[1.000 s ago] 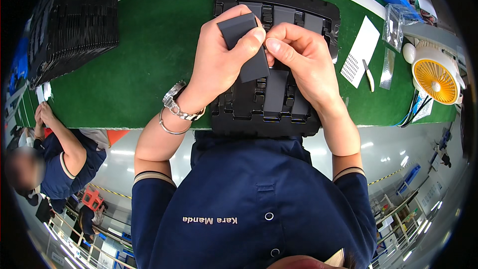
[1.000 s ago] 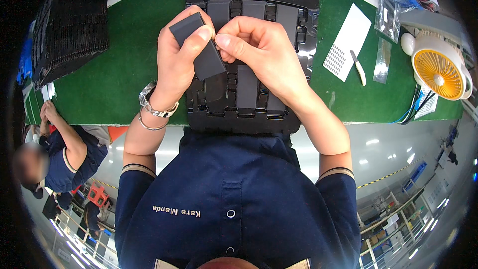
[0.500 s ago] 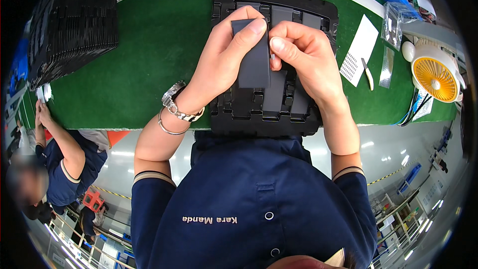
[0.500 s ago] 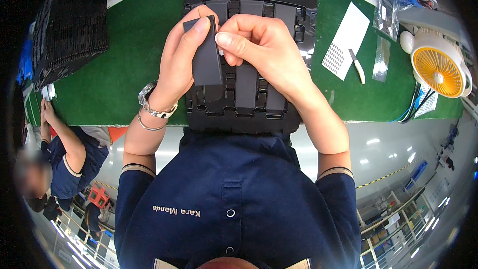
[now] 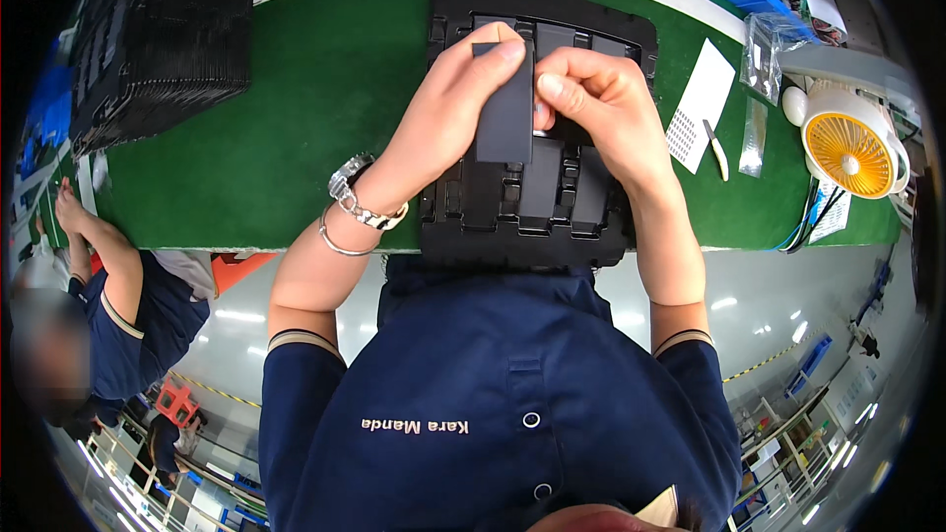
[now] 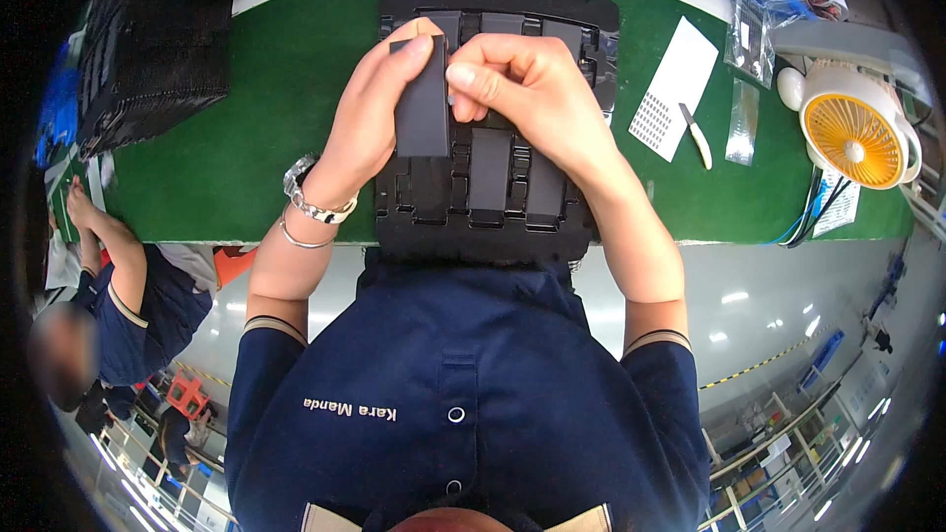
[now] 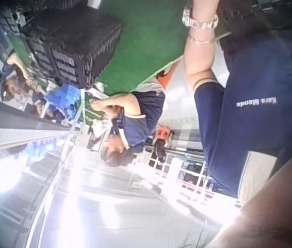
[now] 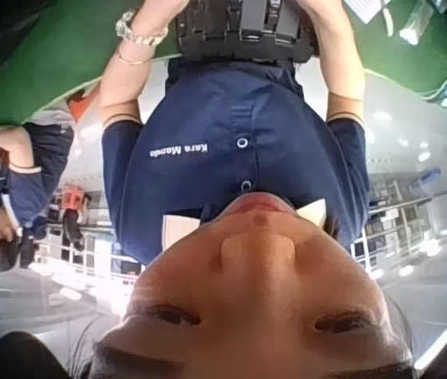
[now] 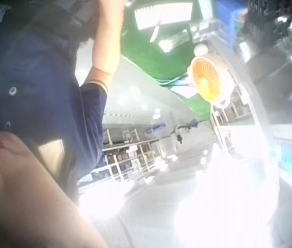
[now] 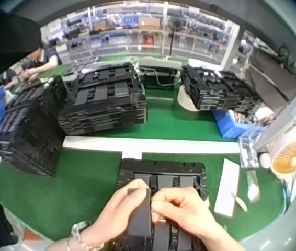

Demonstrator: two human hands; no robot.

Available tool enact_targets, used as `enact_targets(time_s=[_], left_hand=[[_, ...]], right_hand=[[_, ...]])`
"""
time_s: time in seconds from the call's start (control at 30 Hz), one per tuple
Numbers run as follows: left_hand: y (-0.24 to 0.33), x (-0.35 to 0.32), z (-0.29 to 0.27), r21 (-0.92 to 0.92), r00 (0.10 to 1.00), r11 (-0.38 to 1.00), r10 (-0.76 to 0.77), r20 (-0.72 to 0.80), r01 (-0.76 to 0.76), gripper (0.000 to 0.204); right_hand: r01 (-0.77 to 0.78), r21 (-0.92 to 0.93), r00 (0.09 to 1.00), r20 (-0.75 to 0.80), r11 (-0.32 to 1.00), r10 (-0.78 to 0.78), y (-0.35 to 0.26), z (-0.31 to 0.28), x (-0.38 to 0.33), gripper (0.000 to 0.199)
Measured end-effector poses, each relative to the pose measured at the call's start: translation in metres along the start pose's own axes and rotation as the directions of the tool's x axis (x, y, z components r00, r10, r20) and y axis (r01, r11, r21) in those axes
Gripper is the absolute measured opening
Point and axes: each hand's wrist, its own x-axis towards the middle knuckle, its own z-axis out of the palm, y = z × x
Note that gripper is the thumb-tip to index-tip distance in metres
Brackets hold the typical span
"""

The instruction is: Assembling electronic modules into a black plastic housing and applying identification stickers.

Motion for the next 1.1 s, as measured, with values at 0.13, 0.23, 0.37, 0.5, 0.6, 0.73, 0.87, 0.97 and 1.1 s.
enact_targets(time_s=[0.13, 0.23, 0.37, 0.5, 0.6, 0.73, 0.87, 0.97, 1.1], left_hand=[[0.000, -0.005, -0.013, 0.100, 0.995, 0.991, 0.090, -0.048, -0.085, 0.018], [0.011, -0.034, -0.018, 0.638, 0.994, 0.765, -0.025, -0.105, 0.087, 0.011], [0.003, -0.056, -0.014, 0.832, 0.995, 0.554, 0.094, -0.037, -0.021, 0.018], [-0.009, -0.059, -0.013, 0.930, 0.980, 0.336, 0.174, 0.091, -0.147, 0.023], [-0.002, -0.050, -0.008, 0.967, 0.948, 0.155, 0.277, 0.156, -0.204, 0.024], [0.001, -0.032, -0.005, 0.945, 0.925, 0.227, 0.350, 0.147, -0.236, 0.022], [0.020, -0.012, -0.002, 0.501, 0.985, 0.863, -0.133, 0.115, 0.058, 0.034], [0.016, -0.005, -0.002, 0.047, 0.973, 0.989, -0.145, 0.182, 0.139, 0.052], [0.010, -0.001, -0.003, -0.393, 0.992, 0.912, -0.126, -0.006, 0.114, 0.032]], right_hand=[[0.038, -0.277, 0.983, -0.164, 0.960, -0.086, -0.005, 0.003, -0.013, 0.016], [0.171, -0.803, 0.976, 0.059, 0.571, -0.209, -0.011, 0.003, -0.038, 0.031], [0.244, -0.939, 0.969, 0.224, 0.241, -0.108, -0.007, 0.026, -0.063, 0.061], [0.286, -0.950, 0.956, 0.274, 0.124, -0.105, -0.007, 0.030, -0.065, 0.055], [0.436, -0.894, 0.888, 0.409, 0.103, -0.212, -0.005, 0.017, -0.060, 0.041], [0.467, -0.884, 0.766, 0.421, -0.028, -0.486, -0.008, -0.004, -0.035, 0.019], [0.407, -0.900, 0.588, 0.390, -0.158, -0.709, -0.036, -0.007, -0.005, 0.019], [0.437, -0.872, 0.407, 0.408, -0.218, -0.817, -0.041, 0.007, 0.008, 0.024], [0.549, -0.818, 0.409, 0.440, -0.170, -0.799, -0.014, 0.022, 0.015, 0.034]])
